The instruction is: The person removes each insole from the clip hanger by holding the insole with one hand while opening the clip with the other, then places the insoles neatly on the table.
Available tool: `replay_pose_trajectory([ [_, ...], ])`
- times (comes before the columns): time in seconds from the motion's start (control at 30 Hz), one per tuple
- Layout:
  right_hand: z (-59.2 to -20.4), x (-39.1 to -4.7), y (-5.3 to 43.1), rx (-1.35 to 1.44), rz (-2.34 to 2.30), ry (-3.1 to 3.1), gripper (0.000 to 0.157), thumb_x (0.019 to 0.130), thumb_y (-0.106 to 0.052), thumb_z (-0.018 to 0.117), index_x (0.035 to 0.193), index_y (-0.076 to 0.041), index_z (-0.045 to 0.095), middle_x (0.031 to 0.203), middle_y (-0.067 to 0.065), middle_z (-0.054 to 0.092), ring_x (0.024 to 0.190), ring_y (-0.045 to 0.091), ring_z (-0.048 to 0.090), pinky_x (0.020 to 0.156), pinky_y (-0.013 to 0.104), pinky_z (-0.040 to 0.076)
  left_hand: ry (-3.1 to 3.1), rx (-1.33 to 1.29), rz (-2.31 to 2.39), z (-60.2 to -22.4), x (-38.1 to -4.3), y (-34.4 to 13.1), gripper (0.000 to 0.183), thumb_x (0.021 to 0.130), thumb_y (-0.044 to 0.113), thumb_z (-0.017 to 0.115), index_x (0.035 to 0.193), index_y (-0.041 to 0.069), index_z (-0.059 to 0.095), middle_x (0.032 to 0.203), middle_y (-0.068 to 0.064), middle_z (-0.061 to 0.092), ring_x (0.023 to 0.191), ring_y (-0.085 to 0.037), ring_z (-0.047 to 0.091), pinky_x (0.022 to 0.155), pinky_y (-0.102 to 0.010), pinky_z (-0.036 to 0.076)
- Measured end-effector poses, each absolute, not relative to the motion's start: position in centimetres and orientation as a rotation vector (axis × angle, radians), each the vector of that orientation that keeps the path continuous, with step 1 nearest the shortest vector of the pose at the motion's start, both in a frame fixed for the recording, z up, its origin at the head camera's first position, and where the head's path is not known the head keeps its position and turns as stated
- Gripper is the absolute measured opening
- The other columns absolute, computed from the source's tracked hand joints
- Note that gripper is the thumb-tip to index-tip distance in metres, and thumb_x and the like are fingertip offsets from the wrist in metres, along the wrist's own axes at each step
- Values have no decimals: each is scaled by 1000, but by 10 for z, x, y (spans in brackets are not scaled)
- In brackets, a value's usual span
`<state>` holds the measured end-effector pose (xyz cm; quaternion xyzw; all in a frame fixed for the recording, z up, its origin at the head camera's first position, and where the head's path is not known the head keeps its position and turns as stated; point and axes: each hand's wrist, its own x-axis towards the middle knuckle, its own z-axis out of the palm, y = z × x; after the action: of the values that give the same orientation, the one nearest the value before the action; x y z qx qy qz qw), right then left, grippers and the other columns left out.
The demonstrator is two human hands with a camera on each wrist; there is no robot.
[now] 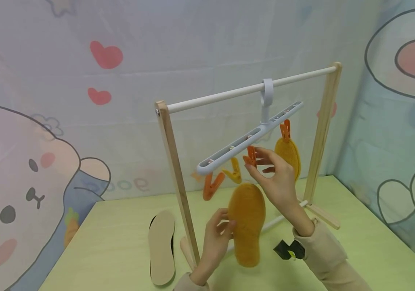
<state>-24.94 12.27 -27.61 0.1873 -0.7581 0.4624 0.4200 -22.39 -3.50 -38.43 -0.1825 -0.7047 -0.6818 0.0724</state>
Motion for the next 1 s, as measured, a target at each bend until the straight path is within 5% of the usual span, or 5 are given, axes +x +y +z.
replay_pose_trajectory([
  [0.53, -287, -244, 128, 450, 1202, -1925, 37, 76, -10, 71, 112, -5, 60, 100, 9, 67, 84, 23, 63, 68, 13, 47, -2058, -570, -2110, -379, -206, -51, 21, 86, 8, 57, 105, 0, 55, 102, -19, 53, 82, -7, 60, 69, -24, 54],
  [1.0, -291, -241, 130, 423, 1213, -1935, 38, 76, -10, 71, 113, -6, 60, 99, 8, 67, 84, 10, 61, 68, 14, 47, -1998, -535, -2130, -352, -183, -65, 24, 84, 12, 61, 106, 2, 56, 102, -5, 57, 91, -12, 62, 74, -26, 54],
])
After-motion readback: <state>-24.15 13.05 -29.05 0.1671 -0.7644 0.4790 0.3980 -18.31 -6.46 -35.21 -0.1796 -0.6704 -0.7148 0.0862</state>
